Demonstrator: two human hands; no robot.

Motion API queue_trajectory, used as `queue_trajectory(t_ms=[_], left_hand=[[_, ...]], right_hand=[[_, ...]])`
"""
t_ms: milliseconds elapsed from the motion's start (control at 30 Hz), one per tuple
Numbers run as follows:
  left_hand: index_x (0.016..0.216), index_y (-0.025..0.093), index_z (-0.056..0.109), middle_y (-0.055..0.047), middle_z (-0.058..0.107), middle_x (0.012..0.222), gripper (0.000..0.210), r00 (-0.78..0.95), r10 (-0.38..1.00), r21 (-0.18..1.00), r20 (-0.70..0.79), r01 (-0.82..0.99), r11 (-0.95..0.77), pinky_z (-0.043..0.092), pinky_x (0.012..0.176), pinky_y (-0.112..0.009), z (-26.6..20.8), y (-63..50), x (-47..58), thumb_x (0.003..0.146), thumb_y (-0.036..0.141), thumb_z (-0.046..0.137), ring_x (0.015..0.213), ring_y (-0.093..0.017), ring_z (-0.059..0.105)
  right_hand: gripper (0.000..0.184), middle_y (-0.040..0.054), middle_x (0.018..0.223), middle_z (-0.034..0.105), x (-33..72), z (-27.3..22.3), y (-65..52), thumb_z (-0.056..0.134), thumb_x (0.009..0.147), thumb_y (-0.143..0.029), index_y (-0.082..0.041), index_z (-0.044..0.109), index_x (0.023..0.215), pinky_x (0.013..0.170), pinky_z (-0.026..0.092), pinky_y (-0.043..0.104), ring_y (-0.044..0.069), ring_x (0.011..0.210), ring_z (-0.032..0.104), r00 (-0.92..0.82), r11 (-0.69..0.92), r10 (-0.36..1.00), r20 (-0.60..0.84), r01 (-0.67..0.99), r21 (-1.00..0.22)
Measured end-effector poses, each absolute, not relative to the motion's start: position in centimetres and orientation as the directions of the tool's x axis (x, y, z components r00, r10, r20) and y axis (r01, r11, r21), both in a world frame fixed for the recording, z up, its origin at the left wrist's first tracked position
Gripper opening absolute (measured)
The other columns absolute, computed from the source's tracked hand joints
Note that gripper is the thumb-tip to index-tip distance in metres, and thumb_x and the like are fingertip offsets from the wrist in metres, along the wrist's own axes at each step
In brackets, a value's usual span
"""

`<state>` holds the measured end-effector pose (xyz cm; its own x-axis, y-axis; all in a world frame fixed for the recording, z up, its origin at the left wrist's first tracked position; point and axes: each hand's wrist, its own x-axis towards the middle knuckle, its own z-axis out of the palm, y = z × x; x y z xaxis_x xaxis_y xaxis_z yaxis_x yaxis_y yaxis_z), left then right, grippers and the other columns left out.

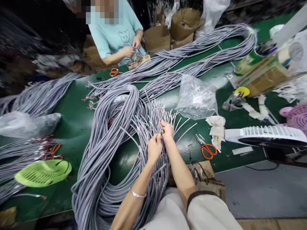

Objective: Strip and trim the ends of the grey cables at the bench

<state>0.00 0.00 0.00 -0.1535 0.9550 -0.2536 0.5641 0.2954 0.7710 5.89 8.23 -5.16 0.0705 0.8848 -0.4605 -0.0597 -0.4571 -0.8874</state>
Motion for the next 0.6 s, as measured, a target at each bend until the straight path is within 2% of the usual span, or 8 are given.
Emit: queue_trajectory(t_ms=[67, 167, 233, 300, 367, 433, 500, 600], left_hand=[[0.068, 0.018, 0.048, 0.001, 0.05, 0.06, 0.027, -0.142, 0.957, 0.776, -0.254, 0.56, 0.289, 0.029, 0.059, -0.024, 0.6, -0.1, -0.4, 0.089, 0.023, 0.031, 0.058, -0.014, 0.046], [0.066, 0.019, 0.045, 0.004, 0.042, 0.055, 0.029, -0.077, 0.964, 0.794, -0.256, 0.552, 0.255, 0.027, 0.055, -0.023, 1.8, -0.4, -1.3, 0.089, 0.026, 0.03, 0.052, -0.012, 0.041], [0.063, 0.019, 0.042, 0.005, 0.036, 0.053, 0.031, 0.006, 0.966, 0.815, -0.257, 0.539, 0.213, 0.026, 0.054, -0.022, 2.7, -0.9, -1.9, 0.09, 0.029, 0.03, 0.05, -0.011, 0.038], [0.062, 0.018, 0.041, 0.006, 0.036, 0.052, 0.032, 0.125, 0.958, 0.843, -0.258, 0.513, 0.16, 0.027, 0.053, -0.021, 3.4, -1.4, -2.1, 0.09, 0.03, 0.031, 0.051, -0.01, 0.039], [0.063, 0.018, 0.041, 0.006, 0.038, 0.053, 0.031, 0.244, 0.936, 0.87, -0.255, 0.48, 0.112, 0.028, 0.054, -0.02, 4.0, -1.9, -2.1, 0.09, 0.029, 0.031, 0.051, -0.01, 0.04], [0.065, 0.018, 0.042, 0.005, 0.04, 0.055, 0.029, 0.337, 0.91, 0.889, -0.243, 0.452, 0.071, 0.029, 0.055, -0.021, 4.5, -2.5, -2.0, 0.091, 0.028, 0.031, 0.052, -0.01, 0.04], [0.066, 0.017, 0.042, 0.004, 0.042, 0.059, 0.028, 0.401, 0.887, 0.901, -0.231, 0.432, 0.04, 0.031, 0.058, -0.021, 5.2, -3.2, -2.1, 0.091, 0.027, 0.031, 0.056, -0.01, 0.042], [0.064, 0.018, 0.038, 0.004, 0.04, 0.061, 0.027, 0.519, 0.826, 0.903, -0.218, 0.429, -0.031, 0.03, 0.059, -0.022, 6.7, -5.0, -2.8, 0.09, 0.023, 0.034, 0.059, -0.011, 0.041]], right_hand=[[0.026, 0.003, 0.086, 0.06, 6.0, -4.7, 7.9, 0.047, 0.089, -0.034, -0.012, 0.056, 0.098, 0.061, 0.05, 0.028, 0.011, 0.069, 0.058, 0.062, -0.423, 0.902, -0.426, -0.057, -0.904], [0.023, 0.0001, 0.072, 0.06, 7.5, -2.4, 7.6, 0.054, 0.084, -0.035, -0.013, 0.058, 0.085, 0.056, 0.048, 0.026, 0.01, 0.059, 0.055, 0.023, -0.318, 0.948, -0.318, -0.016, -0.948], [0.018, 0.001, 0.076, 0.063, 9.6, 0.5, 7.4, 0.065, 0.074, -0.031, -0.016, 0.06, 0.082, 0.063, 0.047, 0.029, 0.014, 0.066, 0.057, -0.029, -0.206, 0.978, -0.207, 0.036, -0.978], [0.02, 0.0032, 0.094, 0.065, 12.0, 3.7, 6.7, 0.07, 0.068, -0.023, -0.02, 0.063, 0.086, 0.082, 0.042, 0.035, 0.019, 0.091, 0.055, -0.151, -0.035, 0.987, -0.059, 0.158, -0.987], [0.012, 0.0057, 0.096, 0.064, 13.9, 6.4, 5.4, 0.055, 0.081, -0.02, -0.019, 0.061, 0.092, 0.09, 0.035, 0.041, 0.02, 0.098, 0.052, -0.612, 0.488, 0.781, 0.125, 0.472, -0.734], [0.012, 0.0064, 0.083, 0.062, 14.9, 7.8, 3.4, 0.047, 0.083, -0.012, -0.015, 0.057, 0.087, 0.083, 0.037, 0.037, 0.018, 0.084, 0.054, -0.852, 0.794, 0.523, 0.013, 0.482, -0.372], [0.01, 0.0045, 0.074, 0.056, 15.4, 8.1, 1.2, 0.044, 0.083, -0.009, -0.014, 0.052, 0.08, 0.067, 0.038, 0.031, 0.016, 0.07, 0.052, -0.876, 0.86, 0.473, -0.089, 0.481, -0.167], [0.016, 0.0012, 0.066, 0.05, 16.1, 7.8, -1.4, 0.037, 0.087, -0.011, -0.016, 0.047, 0.075, 0.048, 0.028, 0.028, 0.014, 0.056, 0.047, -0.914, 0.905, 0.403, -0.036, 0.405, -0.129]])
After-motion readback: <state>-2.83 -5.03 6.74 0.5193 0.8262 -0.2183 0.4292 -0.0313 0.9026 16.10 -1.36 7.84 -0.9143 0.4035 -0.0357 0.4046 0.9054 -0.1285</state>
